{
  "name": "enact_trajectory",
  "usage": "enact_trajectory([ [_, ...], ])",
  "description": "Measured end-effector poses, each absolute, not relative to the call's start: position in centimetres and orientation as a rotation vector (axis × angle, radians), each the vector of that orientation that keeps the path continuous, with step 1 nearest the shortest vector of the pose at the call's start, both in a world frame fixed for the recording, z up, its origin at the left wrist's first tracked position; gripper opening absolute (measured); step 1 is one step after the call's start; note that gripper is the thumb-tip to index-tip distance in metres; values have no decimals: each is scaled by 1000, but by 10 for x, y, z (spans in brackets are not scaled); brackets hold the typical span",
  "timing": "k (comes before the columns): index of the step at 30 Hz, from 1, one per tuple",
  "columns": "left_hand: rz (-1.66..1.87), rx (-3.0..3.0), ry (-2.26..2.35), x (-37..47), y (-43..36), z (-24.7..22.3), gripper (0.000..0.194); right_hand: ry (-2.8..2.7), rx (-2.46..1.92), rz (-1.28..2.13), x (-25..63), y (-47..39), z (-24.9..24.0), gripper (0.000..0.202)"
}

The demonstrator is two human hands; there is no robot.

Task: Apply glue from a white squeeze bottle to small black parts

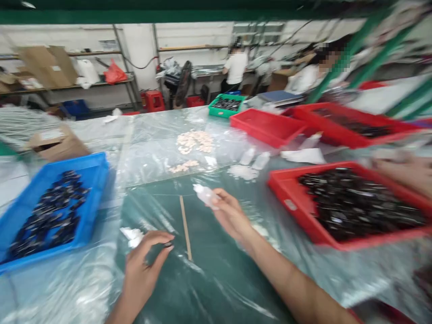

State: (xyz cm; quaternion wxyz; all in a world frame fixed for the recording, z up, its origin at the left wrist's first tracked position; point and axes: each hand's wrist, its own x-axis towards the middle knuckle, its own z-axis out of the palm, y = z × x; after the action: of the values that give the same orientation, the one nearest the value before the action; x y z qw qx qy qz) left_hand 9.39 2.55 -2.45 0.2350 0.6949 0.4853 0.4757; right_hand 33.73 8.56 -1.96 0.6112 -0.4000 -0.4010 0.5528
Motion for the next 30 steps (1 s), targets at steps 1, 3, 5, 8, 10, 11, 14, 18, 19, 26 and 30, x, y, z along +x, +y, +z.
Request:
enact_trajectory([
  [1,1284,1897,1411,95,26,-26,21,-927,-954,1265,339,91,-24,23],
  [3,1223,1851,1537,96,30,-28,35,-924,-1022,1244,344,103,-34,23],
  [5,1161,1820,1606,97,32,-29,42,-914,-1057,1227,349,111,-41,20],
  [8,1139,1851,1627,98,33,-28,44,-903,-1046,1227,350,115,-44,15],
  [10,1176,1887,1579,96,32,-31,39,-912,-1011,1243,348,112,-42,14],
  [11,1206,1900,1536,95,33,-32,36,-926,-987,1256,347,110,-40,13],
  [14,1279,1964,1444,91,35,-36,30,-988,-917,1321,342,100,-28,18],
  [18,1347,2062,1366,89,37,-30,24,-1073,-842,1407,332,80,-9,22],
  [19,1364,2073,1332,89,37,-27,21,-1094,-829,1419,330,76,-6,23],
  [26,1413,2106,1323,84,32,-19,12,-1278,-806,1426,321,47,0,28],
  [30,1419,2120,1336,81,31,-18,9,-1385,-814,1349,316,39,-1,31],
])
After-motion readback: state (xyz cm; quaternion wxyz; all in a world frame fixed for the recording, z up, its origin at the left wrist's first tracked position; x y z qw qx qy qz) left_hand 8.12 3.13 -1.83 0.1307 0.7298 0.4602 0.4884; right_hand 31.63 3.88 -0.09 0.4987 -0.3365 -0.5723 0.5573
